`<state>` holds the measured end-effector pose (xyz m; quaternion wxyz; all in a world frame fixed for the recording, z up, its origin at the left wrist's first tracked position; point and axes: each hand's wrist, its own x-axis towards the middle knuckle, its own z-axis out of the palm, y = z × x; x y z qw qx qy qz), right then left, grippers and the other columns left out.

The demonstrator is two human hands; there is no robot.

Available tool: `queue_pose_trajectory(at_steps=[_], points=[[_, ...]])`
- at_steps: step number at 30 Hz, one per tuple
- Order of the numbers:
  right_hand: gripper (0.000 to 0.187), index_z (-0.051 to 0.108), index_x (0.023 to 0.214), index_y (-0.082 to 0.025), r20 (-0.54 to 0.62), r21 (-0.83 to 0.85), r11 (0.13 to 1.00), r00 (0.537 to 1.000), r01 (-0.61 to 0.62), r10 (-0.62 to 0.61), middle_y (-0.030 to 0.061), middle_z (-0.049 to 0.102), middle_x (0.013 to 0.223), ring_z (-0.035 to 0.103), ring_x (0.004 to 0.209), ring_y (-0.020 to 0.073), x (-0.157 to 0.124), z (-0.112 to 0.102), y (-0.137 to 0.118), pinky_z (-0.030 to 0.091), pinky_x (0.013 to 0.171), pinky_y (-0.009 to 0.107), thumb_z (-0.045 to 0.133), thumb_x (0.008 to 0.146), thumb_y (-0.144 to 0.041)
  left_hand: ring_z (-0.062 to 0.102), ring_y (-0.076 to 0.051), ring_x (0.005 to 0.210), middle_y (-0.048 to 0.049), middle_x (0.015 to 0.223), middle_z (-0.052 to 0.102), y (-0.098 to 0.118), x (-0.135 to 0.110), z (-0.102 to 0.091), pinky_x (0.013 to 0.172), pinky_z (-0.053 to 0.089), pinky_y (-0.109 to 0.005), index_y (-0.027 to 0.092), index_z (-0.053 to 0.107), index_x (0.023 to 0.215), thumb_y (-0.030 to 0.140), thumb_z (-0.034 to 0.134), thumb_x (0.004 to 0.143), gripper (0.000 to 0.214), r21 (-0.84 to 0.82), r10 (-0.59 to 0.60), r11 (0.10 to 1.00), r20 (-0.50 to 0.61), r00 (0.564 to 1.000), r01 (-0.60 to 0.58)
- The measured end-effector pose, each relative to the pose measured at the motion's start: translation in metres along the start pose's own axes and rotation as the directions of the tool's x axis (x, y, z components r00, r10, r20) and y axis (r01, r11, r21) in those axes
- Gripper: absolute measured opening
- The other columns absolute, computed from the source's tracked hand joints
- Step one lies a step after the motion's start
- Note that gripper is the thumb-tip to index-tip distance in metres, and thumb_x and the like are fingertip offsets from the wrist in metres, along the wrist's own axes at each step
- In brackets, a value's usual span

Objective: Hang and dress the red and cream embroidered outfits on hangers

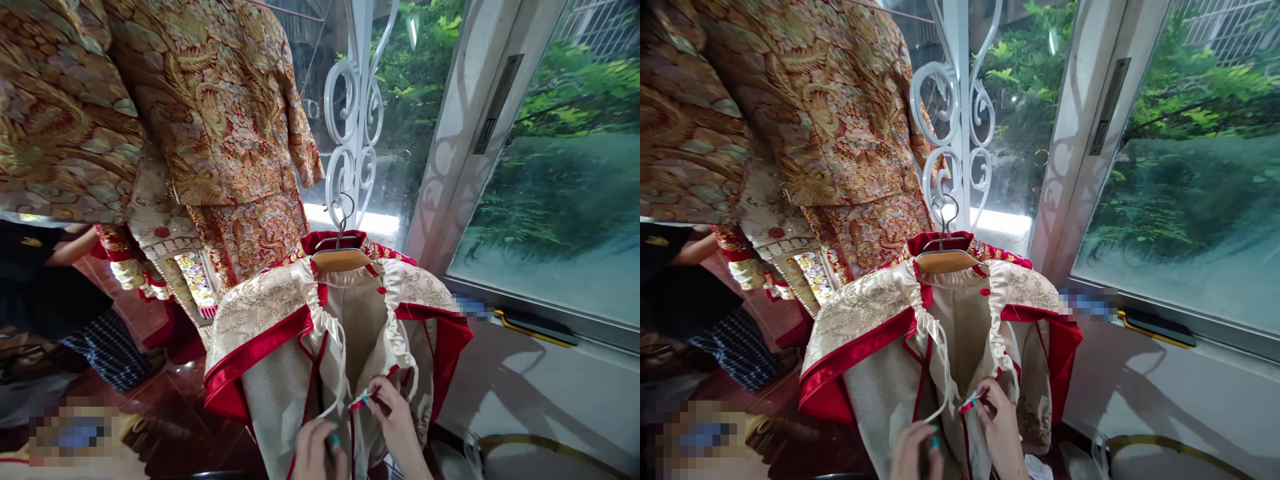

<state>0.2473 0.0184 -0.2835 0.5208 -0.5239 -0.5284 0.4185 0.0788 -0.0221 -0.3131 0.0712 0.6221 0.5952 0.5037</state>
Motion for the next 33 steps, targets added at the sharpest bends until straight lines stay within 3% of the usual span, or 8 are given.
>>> queue_pose_trajectory(at_steps=[2,4,7,11,14,21,29,33], points=[[0.008,0.051,0.084,-0.021,0.006,0.076,0.997,1.000,0.010,-0.010,-0.0007,0.055,0.076,0.056,0.071,0.0162,-0.008,-0.002,0.006,0.046,0.069,0.024,0.054,0.082,-0.028,0.067,-0.024,0.095,-0.0128,0.102,0.067,0.011,0.002,0.017,0.084,0.055,-0.036,0.019,0.064,0.110,0.017,0.048,0.080,0.034,-0.158,0.029,0.987,0.296,0.955,0.019],[0.008,0.052,0.081,-0.021,-0.025,0.120,0.992,0.999,0.025,-0.022,-0.0005,0.054,0.075,0.055,0.070,0.0157,-0.016,-0.006,0.012,0.046,0.067,0.023,0.056,0.082,-0.027,0.068,-0.024,0.098,-0.0127,0.107,0.068,0.018,0.005,0.031,0.084,0.056,-0.036,0.019,0.060,0.117,0.018,0.048,0.079,0.040,-0.191,-0.048,0.972,0.419,0.907,0.139],[0.013,0.053,0.072,-0.020,-0.074,0.132,0.991,0.997,0.025,-0.016,-0.0008,0.052,0.070,0.052,0.065,0.0152,-0.024,-0.013,0.020,0.045,0.061,0.022,0.060,0.079,-0.028,0.069,-0.023,0.090,-0.0105,0.097,0.070,0.021,0.006,0.040,0.082,0.056,-0.035,0.019,0.062,0.103,0.022,0.051,0.081,0.025,-0.189,-0.187,0.940,0.408,0.893,0.283],[0.022,0.055,0.069,-0.019,-0.093,0.177,0.983,0.994,-0.043,0.060,0.0004,0.054,0.067,0.053,0.063,0.0162,-0.029,-0.020,0.021,0.047,0.059,0.024,0.065,0.077,-0.037,0.066,-0.020,0.074,-0.0054,0.078,0.069,0.023,0.001,0.040,0.073,0.054,-0.029,0.020,0.060,0.080,0.027,0.057,0.081,0.008,-0.310,-0.196,0.875,0.476,0.858,0.371],[0.025,0.057,0.069,-0.018,-0.081,0.204,0.977,0.993,-0.068,0.086,0.0011,0.056,0.067,0.055,0.064,0.0165,-0.030,-0.022,0.018,0.047,0.059,0.024,0.068,0.075,-0.040,0.065,-0.019,0.072,-0.0056,0.075,0.069,0.025,0.001,0.038,0.069,0.053,-0.026,0.017,0.061,0.082,0.042,0.056,0.085,0.025,-0.378,-0.260,0.776,0.537,0.802,0.505],[0.020,0.059,0.074,-0.018,-0.006,0.206,0.972,0.993,-0.114,0.118,0.0028,0.062,0.072,0.060,0.068,0.0179,-0.032,-0.024,0.013,0.050,0.064,0.025,0.067,0.077,-0.036,0.060,-0.018,0.067,-0.0054,0.068,0.066,0.025,-0.002,0.034,0.065,0.049,-0.024,0.015,0.066,0.074,0.066,0.057,0.078,0.052,-0.274,-0.341,0.776,0.575,0.743,0.568],[0.020,0.057,0.072,-0.019,0.037,0.146,0.977,0.988,-0.153,0.149,0.0022,0.061,0.070,0.060,0.066,0.0184,-0.038,-0.027,0.014,0.049,0.062,0.025,0.066,0.077,-0.036,0.051,-0.013,0.057,0.0001,0.057,0.055,0.022,-0.006,0.040,0.059,0.045,-0.025,0.016,0.057,0.059,0.071,0.077,0.051,0.059,-0.429,-0.438,0.426,0.673,0.596,0.797],[0.022,0.057,0.072,-0.018,0.067,0.131,0.979,0.987,-0.155,0.147,0.0020,0.060,0.070,0.059,0.066,0.0177,-0.038,-0.030,0.015,0.048,0.061,0.024,0.065,0.079,-0.038,0.050,-0.013,0.059,0.0003,0.059,0.054,0.024,-0.008,0.039,0.061,0.043,-0.025,0.016,0.057,0.061,0.071,0.075,0.055,0.059,-0.418,-0.448,0.477,0.642,0.623,0.773]])
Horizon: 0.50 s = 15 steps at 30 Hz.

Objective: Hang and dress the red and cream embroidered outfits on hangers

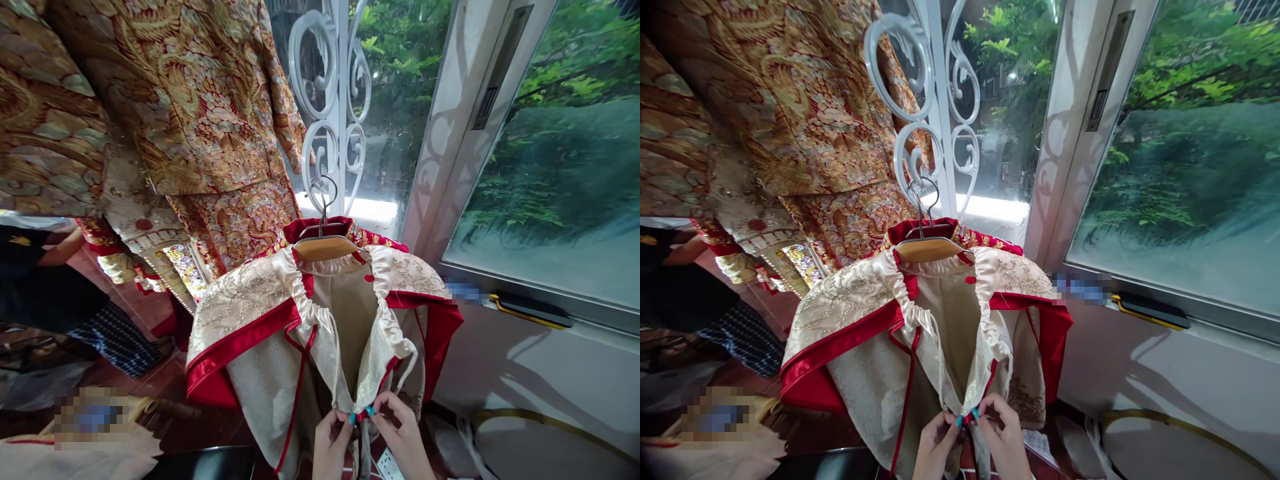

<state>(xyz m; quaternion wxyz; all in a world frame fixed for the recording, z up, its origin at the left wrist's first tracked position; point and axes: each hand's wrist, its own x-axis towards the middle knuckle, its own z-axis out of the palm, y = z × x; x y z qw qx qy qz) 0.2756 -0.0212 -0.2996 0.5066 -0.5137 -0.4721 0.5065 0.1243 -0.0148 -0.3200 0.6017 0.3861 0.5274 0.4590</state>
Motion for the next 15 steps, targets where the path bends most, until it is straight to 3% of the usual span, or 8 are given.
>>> queue_pose_trajectory(at_steps=[4,8,15], points=[[0.022,0.058,0.074,-0.018,0.014,0.011,1.000,1.000,0.016,-0.016,0.0021,0.060,0.070,0.058,0.066,0.0168,-0.001,0.001,0.001,0.046,0.061,0.024,0.063,0.081,-0.038,0.050,-0.014,0.059,0.0003,0.060,0.054,0.000,-0.006,0.002,0.061,0.043,-0.025,0.017,0.058,0.065,0.073,0.065,0.066,0.056,0.158,0.138,0.980,-0.088,0.987,-0.123],[0.020,0.058,0.073,-0.018,-0.024,-0.001,0.999,0.999,0.048,-0.048,0.0019,0.060,0.069,0.057,0.064,0.0158,-0.002,0.006,0.001,0.044,0.059,0.023,0.061,0.082,-0.035,0.052,-0.015,0.061,-0.0004,0.064,0.056,0.002,-0.010,0.006,0.063,0.043,-0.025,0.018,0.058,0.069,0.071,0.058,0.073,0.053,0.216,0.220,0.958,-0.142,0.965,-0.186],[0.015,0.056,0.074,-0.019,0.045,-0.084,0.989,0.992,0.119,-0.116,0.0021,0.062,0.069,0.060,0.064,0.0170,-0.004,0.002,-0.002,0.047,0.061,0.024,0.059,0.082,-0.031,0.042,-0.011,0.056,0.0028,0.057,0.046,0.020,-0.005,0.010,0.054,0.037,-0.023,0.017,0.054,0.060,0.078,0.063,0.061,0.062,0.125,0.057,0.991,-0.067,0.996,-0.048]])
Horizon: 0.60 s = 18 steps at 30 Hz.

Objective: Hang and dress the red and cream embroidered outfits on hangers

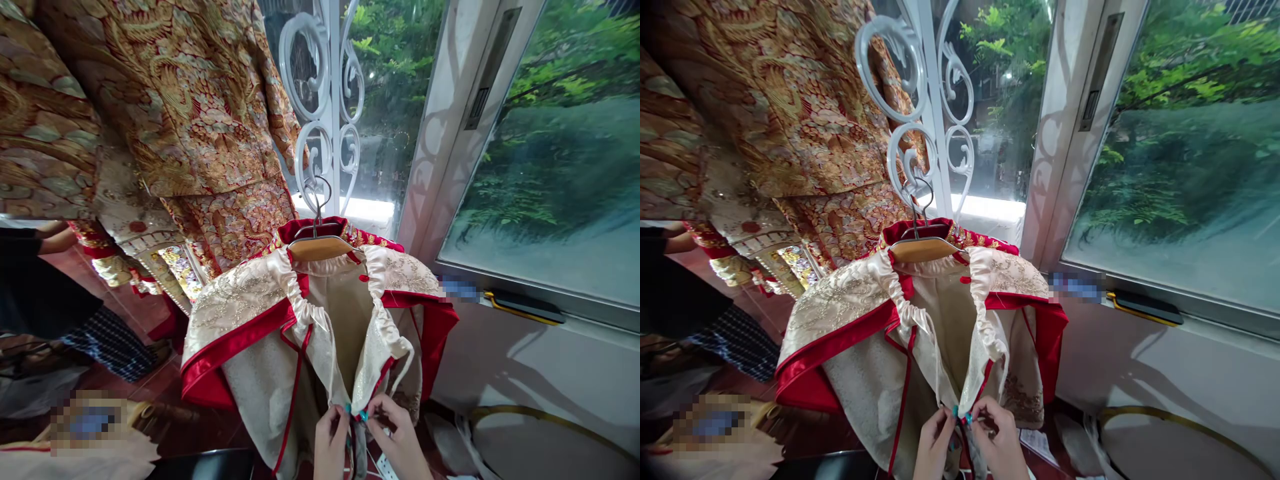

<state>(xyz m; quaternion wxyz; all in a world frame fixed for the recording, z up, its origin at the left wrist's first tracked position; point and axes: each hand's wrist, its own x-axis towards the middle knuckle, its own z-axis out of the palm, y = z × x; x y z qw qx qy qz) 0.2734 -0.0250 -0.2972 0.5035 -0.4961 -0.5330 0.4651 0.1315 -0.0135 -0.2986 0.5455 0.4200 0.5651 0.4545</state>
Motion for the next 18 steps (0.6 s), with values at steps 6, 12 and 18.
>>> queue_pose_trajectory(at_steps=[6,12,18], points=[[0.033,0.063,0.099,-0.018,0.064,-0.428,0.903,0.996,-0.033,0.067,0.0110,0.069,0.104,0.067,0.093,0.0258,0.003,0.014,0.028,0.052,0.081,0.032,0.069,0.067,-0.020,0.025,-0.004,0.039,0.0099,0.045,0.030,-0.005,0.007,-0.002,0.039,0.018,-0.020,0.019,0.049,0.056,0.072,0.072,0.052,0.058,-0.053,-0.234,0.968,0.163,0.959,0.245],[0.024,0.072,0.085,-0.013,0.078,-0.724,0.679,0.963,-0.124,0.259,0.0148,0.074,0.088,0.070,0.087,0.0256,0.022,0.044,0.029,0.049,0.078,0.028,0.050,0.082,-0.006,0.018,-0.002,0.037,0.0118,0.044,0.026,0.011,0.002,-0.001,0.040,0.010,-0.020,0.020,0.045,0.055,0.073,0.073,0.050,0.060,-0.082,-0.245,0.960,0.205,0.948,0.266],[0.034,0.069,0.110,-0.014,0.057,-0.780,0.618,0.971,-0.102,0.231,0.0145,0.074,0.094,0.072,0.087,0.0252,0.021,0.055,0.028,0.051,0.075,0.030,0.040,0.093,-0.009,0.018,-0.002,0.042,0.0113,0.047,0.025,0.096,-0.002,0.003,0.042,0.013,-0.021,0.019,0.042,0.054,0.070,0.073,0.055,0.060,-0.136,-0.074,0.987,0.122,0.990,0.090]])
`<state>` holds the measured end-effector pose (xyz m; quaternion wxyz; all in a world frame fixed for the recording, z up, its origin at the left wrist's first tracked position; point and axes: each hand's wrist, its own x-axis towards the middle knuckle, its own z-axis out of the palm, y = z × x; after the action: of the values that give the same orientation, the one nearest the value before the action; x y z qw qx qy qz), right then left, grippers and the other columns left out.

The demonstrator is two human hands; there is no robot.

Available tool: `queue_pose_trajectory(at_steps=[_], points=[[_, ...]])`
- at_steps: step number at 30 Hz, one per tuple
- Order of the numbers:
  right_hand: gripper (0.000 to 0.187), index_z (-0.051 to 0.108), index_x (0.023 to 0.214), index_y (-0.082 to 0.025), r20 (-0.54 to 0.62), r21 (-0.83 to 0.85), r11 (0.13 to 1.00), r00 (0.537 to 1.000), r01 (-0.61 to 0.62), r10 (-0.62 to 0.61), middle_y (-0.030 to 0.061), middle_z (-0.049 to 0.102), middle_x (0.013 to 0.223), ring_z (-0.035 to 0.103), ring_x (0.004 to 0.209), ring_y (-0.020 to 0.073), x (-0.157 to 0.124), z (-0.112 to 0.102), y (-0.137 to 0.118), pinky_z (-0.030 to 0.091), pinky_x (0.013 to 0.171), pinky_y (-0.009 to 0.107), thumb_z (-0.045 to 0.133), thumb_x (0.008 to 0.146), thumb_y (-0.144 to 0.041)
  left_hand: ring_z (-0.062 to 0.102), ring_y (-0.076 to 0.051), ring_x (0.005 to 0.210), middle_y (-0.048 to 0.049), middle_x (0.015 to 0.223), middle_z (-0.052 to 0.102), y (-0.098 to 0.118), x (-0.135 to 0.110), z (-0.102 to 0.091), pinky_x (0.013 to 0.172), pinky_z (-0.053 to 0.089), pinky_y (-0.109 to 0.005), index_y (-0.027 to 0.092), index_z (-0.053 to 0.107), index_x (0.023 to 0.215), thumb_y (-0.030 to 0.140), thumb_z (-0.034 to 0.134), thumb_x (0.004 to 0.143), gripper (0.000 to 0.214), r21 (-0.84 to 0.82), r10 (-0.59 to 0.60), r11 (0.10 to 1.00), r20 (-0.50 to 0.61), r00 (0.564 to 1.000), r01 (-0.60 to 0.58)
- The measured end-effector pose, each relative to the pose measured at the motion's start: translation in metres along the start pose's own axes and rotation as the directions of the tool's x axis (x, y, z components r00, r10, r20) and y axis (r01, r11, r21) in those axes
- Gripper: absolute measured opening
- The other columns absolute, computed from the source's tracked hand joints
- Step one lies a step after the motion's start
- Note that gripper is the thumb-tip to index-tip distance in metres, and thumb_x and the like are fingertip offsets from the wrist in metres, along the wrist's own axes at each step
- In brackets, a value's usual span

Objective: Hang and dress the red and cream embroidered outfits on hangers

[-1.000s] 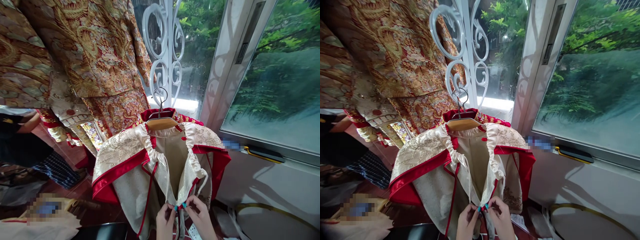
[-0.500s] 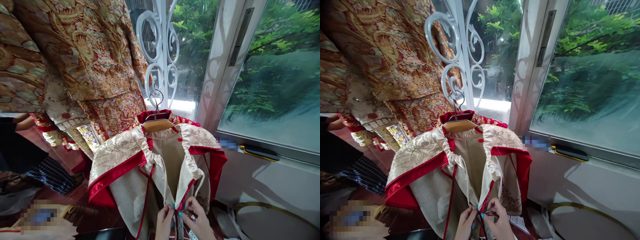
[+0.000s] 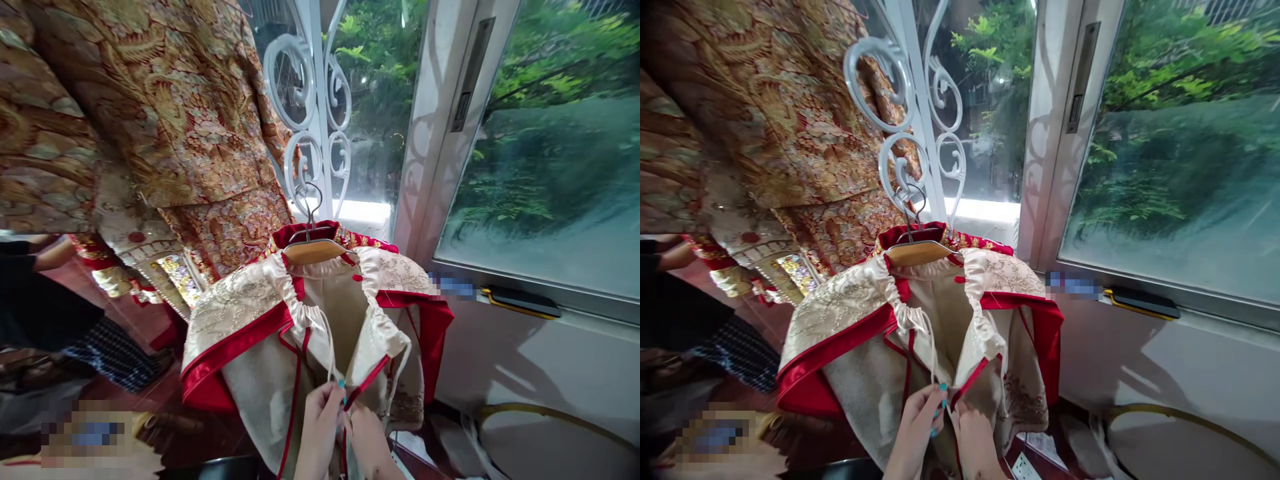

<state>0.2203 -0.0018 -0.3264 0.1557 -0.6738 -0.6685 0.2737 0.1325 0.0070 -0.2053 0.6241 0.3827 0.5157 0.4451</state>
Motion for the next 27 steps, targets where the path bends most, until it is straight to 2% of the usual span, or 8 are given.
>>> queue_pose_trajectory(at_steps=[5,10,12,15,18,21,24,27], points=[[0.044,0.063,0.118,-0.014,0.023,-0.198,0.980,1.000,0.025,-0.020,0.0151,0.074,0.093,0.073,0.083,0.0249,0.009,0.008,-0.004,0.053,0.070,0.030,0.035,0.089,0.003,0.019,-0.002,0.043,0.0111,0.050,0.026,0.074,-0.002,0.017,0.043,0.015,-0.019,0.018,0.044,0.056,0.058,0.072,0.064,0.049,-0.041,0.119,0.992,0.031,0.992,-0.117],[0.042,0.064,0.111,-0.016,-0.091,-0.308,0.951,0.996,-0.019,-0.009,0.0145,0.074,0.079,0.074,0.071,0.0256,0.017,0.008,-0.015,0.053,0.060,0.030,0.041,0.083,0.006,0.018,-0.001,0.044,0.0111,0.051,0.025,0.107,-0.001,0.029,0.043,0.016,-0.018,0.018,0.042,0.054,0.049,0.074,0.064,0.046,-0.101,0.196,0.976,0.016,0.981,-0.193],[0.040,0.065,0.109,-0.015,-0.116,-0.314,0.949,0.993,-0.042,0.006,0.0151,0.074,0.079,0.074,0.072,0.0257,0.022,0.007,-0.018,0.054,0.061,0.030,0.041,0.084,0.005,0.018,-0.001,0.044,0.0110,0.051,0.025,0.109,0.001,0.030,0.043,0.016,-0.018,0.018,0.042,0.054,0.050,0.073,0.064,0.045,-0.105,0.216,0.971,0.004,0.976,-0.214],[0.042,0.065,0.111,-0.013,-0.069,-0.252,0.968,0.998,-0.016,-0.001,0.0177,0.074,0.086,0.074,0.078,0.0271,0.026,0.008,-0.019,0.055,0.066,0.033,0.037,0.085,0.006,0.020,-0.002,0.045,0.0100,0.052,0.028,0.104,0.007,0.027,0.043,0.017,-0.018,0.017,0.046,0.056,0.054,0.072,0.065,0.046,-0.043,0.243,0.969,-0.005,0.970,-0.243],[0.040,0.066,0.109,-0.013,0.014,-0.084,0.996,1.000,0.008,-0.007,0.0179,0.075,0.091,0.074,0.085,0.0268,0.022,0.014,-0.010,0.053,0.071,0.031,0.035,0.088,0.001,0.025,-0.004,0.048,0.0076,0.055,0.035,0.090,0.014,0.014,0.044,0.022,-0.018,0.017,0.049,0.058,0.060,0.070,0.065,0.049,0.075,0.249,0.966,0.017,0.968,-0.249],[0.026,0.068,0.104,-0.014,0.100,0.044,0.999,0.995,0.022,-0.026,0.0180,0.074,0.094,0.072,0.091,0.0281,0.012,0.013,0.005,0.051,0.074,0.030,0.046,0.090,-0.013,0.035,-0.007,0.052,0.0041,0.062,0.043,0.070,0.017,-0.003,0.049,0.032,-0.020,0.017,0.052,0.067,0.065,0.060,0.073,0.049,0.183,0.281,0.945,-0.031,0.959,-0.271],[0.020,0.067,0.098,-0.016,0.162,0.168,0.983,0.982,0.071,-0.099,0.0118,0.073,0.086,0.071,0.080,0.0252,-0.001,-0.016,0.009,0.049,0.069,0.028,0.057,0.081,-0.016,0.045,-0.012,0.060,0.0024,0.070,0.050,0.053,0.019,-0.011,0.058,0.039,-0.023,0.018,0.056,0.089,0.054,0.057,0.080,0.037,0.332,0.421,0.867,-0.087,0.903,-0.372],[0.014,0.064,0.087,-0.019,0.034,0.404,0.893,0.972,0.200,-0.233,0.0042,0.068,0.077,0.064,0.070,0.0177,-0.014,-0.072,-0.012,0.045,0.065,0.024,0.049,0.086,-0.021,0.051,-0.016,0.066,0.0003,0.076,0.056,0.048,0.020,-0.006,0.064,0.042,-0.026,0.019,0.056,0.098,0.044,0.057,0.083,0.029,0.460,0.504,0.770,-0.014,0.864,-0.442]])
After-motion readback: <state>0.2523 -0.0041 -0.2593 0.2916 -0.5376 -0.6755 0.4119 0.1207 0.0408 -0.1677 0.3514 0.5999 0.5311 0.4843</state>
